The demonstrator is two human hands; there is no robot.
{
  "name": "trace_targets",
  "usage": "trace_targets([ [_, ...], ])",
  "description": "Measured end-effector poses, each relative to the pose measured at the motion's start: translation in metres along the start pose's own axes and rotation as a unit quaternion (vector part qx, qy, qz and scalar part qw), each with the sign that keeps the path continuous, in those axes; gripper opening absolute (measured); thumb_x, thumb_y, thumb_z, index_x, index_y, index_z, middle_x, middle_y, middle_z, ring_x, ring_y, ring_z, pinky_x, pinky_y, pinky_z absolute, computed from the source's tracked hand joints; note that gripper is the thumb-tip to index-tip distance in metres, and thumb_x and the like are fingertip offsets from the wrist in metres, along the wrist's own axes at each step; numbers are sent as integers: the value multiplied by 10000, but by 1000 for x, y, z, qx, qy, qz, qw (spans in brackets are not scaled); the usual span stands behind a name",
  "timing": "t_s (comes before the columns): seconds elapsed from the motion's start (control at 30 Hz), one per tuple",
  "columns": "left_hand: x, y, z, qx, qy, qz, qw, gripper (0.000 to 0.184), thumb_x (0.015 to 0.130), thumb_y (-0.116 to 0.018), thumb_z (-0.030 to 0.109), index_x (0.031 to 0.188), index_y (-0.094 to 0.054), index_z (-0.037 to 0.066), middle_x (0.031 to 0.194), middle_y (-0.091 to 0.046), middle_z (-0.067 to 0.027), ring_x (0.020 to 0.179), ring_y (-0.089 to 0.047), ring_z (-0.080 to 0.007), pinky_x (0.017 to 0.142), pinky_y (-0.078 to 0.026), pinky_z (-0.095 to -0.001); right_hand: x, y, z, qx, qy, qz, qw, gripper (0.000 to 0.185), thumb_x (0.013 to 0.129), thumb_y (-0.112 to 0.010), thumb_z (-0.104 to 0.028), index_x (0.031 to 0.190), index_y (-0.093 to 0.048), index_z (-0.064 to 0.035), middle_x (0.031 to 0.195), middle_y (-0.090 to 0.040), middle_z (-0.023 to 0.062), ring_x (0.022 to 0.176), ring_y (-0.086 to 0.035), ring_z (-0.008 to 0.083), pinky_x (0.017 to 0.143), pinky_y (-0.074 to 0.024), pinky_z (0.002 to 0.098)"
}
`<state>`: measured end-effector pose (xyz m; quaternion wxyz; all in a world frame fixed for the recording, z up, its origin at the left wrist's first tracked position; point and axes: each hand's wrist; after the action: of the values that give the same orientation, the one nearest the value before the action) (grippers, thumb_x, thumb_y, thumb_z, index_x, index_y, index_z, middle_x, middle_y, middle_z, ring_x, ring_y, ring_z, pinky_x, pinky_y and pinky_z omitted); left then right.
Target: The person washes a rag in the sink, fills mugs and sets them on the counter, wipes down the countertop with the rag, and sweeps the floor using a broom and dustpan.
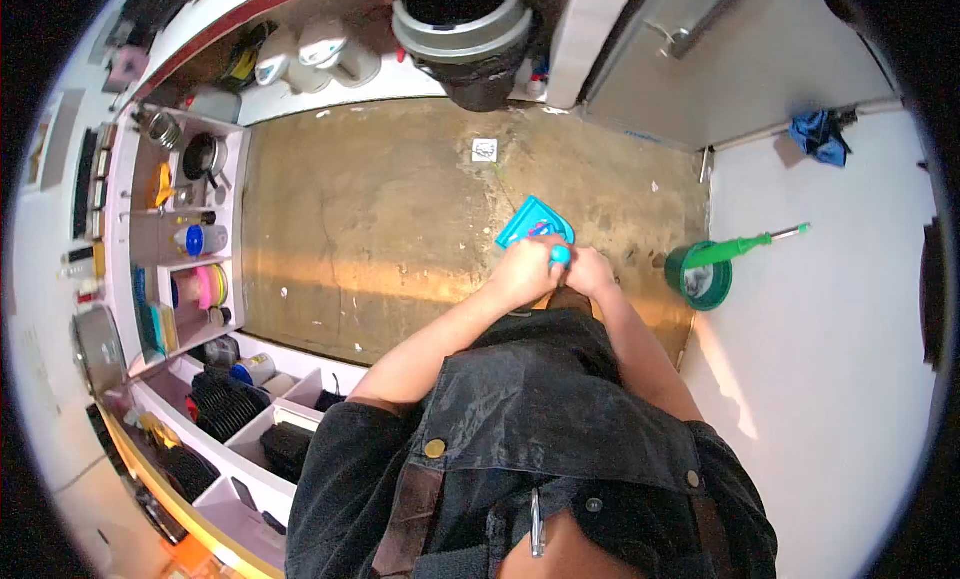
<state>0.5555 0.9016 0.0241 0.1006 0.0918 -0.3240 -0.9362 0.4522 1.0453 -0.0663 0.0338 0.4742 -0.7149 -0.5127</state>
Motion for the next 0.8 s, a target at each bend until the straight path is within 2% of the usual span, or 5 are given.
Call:
trace_targets([
  [0.17,-46,88,-129,-136,209,155,956,196,803,-665,192,958,-648,74,719,-623,-35,612,-576,-105,567,-517,-310,4,34,78,14,20,-7,1000,172,753,-622,-170,897,-611,-76,773,-620,172,766,-609,352,659,-479,422],
  [0.4,-151,151,-140,-672,242,-281,640,638,821,-632,180,1354,-313,34,1209,-499,-231,1127,-514,-357,910,-478,-401,22,21,63,-14,-29,-91,995,228,763,-625,-240,929,-630,-83,780,-624,167,758,-607,339,680,-474,400],
  [0.5,-172,115,-146,-727,299,-251,564,596,852,-584,238,1317,-326,-31,1273,-444,-264,1181,-442,-432,976,-412,-448,34,10,59,15,41,-46,998,209,764,-615,-231,904,-635,-78,771,-624,166,736,-604,341,657,-465,403],
  [0.67,-161,31,-150,-651,551,-101,512,208,899,-486,203,793,-532,30,631,-552,-32,545,-566,-129,473,-507,-227,20,29,39,0,17,-52,998,192,747,-608,-205,894,-644,-88,767,-631,160,715,-603,343,655,-470,407],
  [0.8,-160,51,-144,-656,577,-67,481,157,841,-549,109,966,-556,14,518,-427,19,380,-414,-84,322,-349,-242,21,41,80,34,15,-8,999,206,732,-616,-197,911,-652,-101,769,-634,158,710,-608,333,654,-474,402],
])
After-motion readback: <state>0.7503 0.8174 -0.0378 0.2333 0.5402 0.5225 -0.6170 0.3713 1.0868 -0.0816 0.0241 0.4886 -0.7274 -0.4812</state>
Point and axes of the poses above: each hand's wrist, its own x-axis towards the middle knuckle, its own y-axis out of the back of the hand, z = x × y
